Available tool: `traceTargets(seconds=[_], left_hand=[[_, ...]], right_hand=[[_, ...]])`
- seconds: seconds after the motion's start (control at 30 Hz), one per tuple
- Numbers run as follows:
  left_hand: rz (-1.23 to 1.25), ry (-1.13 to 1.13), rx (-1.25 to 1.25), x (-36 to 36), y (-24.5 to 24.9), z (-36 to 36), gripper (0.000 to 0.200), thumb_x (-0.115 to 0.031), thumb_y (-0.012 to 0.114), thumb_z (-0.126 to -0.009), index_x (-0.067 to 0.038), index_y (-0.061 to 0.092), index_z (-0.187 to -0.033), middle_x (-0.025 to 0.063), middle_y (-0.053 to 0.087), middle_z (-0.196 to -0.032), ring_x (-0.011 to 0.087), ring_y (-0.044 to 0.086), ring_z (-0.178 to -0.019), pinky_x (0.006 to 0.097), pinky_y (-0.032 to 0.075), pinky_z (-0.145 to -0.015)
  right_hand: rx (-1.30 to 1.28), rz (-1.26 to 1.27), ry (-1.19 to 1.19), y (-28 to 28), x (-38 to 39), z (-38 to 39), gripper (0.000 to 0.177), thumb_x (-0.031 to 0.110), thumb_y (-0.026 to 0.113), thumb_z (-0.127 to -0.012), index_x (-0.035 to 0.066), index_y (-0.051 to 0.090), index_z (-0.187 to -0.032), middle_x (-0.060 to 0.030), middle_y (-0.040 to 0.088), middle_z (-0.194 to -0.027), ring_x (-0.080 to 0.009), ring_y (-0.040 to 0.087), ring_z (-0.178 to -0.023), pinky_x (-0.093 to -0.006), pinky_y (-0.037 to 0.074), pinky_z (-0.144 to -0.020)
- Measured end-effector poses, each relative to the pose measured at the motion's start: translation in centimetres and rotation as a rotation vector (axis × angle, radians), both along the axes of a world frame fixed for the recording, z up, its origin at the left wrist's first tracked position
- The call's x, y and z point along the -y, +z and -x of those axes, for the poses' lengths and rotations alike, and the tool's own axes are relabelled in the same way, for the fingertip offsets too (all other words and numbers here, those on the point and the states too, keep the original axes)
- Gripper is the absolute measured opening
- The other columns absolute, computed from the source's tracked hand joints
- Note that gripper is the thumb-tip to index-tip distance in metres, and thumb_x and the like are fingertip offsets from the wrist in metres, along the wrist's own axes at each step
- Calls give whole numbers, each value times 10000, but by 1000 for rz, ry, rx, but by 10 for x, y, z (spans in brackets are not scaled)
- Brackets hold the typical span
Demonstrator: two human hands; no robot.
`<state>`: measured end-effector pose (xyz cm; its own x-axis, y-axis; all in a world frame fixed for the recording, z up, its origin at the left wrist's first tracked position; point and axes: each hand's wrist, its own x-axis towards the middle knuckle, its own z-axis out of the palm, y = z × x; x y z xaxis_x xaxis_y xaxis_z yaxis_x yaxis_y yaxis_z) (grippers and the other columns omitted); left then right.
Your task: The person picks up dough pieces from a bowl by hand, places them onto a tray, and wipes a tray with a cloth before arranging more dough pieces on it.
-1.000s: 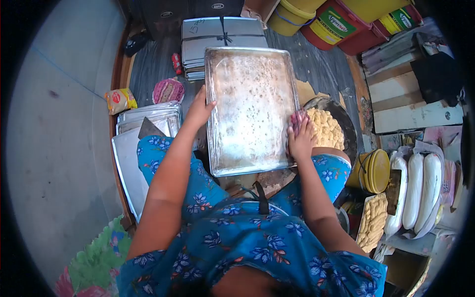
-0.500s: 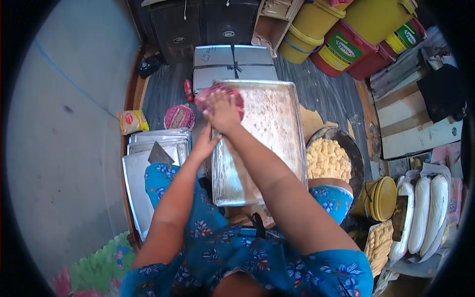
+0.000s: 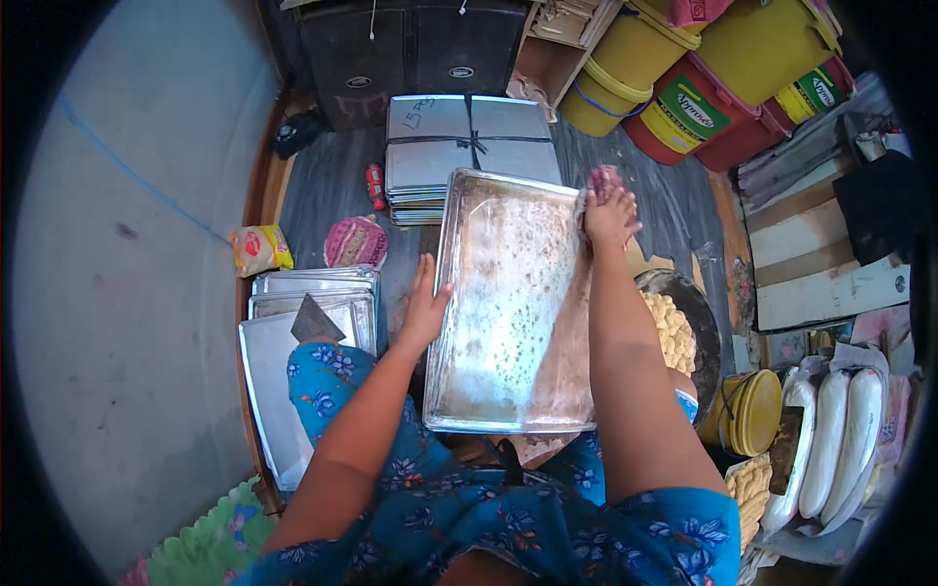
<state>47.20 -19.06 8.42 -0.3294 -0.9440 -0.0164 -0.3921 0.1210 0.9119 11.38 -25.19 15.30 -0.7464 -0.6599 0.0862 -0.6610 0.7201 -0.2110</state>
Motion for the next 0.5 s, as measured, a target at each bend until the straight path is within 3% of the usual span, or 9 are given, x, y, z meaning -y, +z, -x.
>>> traceTargets(seconds=[0.07, 0.13, 0.23, 0.37, 0.5], left_hand=[[-47, -38, -56, 6, -6, 2, 708, -296, 520, -951, -78, 157, -1519, 234, 255, -1528, 341, 256, -1419, 370, 222, -1137], [-104, -70, -101, 5, 1, -1, 695, -255, 520, -955, -72, 158, -1519, 233, 278, -1521, 311, 274, -1417, 349, 209, -1140], [-69, -85, -83, 8, 7, -5, 695, -267, 521, -945, -70, 172, -1514, 255, 327, -1487, 366, 320, -1387, 377, 257, -1124], [-45, -114, -107, 12, -1, -8, 702, -271, 528, -945, -66, 171, -1514, 259, 375, -1456, 364, 356, -1365, 379, 276, -1113], [-53, -109, -47, 13, 4, -9, 700, -246, 545, -934, -46, 194, -1506, 258, 378, -1452, 359, 353, -1367, 384, 258, -1119]], right_hand=[[26, -5, -176, 3, 4, 5, 792, 589, 333, -932, 53, 211, -1502, -191, 205, -1557, -328, 118, -1461, -588, 48, -1140], [-60, -10, -103, 0, 7, -17, 782, 567, 331, -940, 18, 234, -1488, -207, 199, -1554, -336, 130, -1458, -571, 43, -1147], [-100, 39, 43, -8, 20, -76, 766, 534, 329, -951, -20, 245, -1474, -215, 214, -1547, -345, 150, -1451, -558, 44, -1152], [-58, 85, 171, -12, 37, -147, 737, 507, 336, -956, -4, 249, -1479, -211, 212, -1548, -342, 144, -1453, -553, 42, -1155], [-2, 7, 521, -3, 48, -220, 711, 476, 380, -947, 13, 273, -1475, -201, 222, -1548, -344, 147, -1452, -555, 41, -1157]])
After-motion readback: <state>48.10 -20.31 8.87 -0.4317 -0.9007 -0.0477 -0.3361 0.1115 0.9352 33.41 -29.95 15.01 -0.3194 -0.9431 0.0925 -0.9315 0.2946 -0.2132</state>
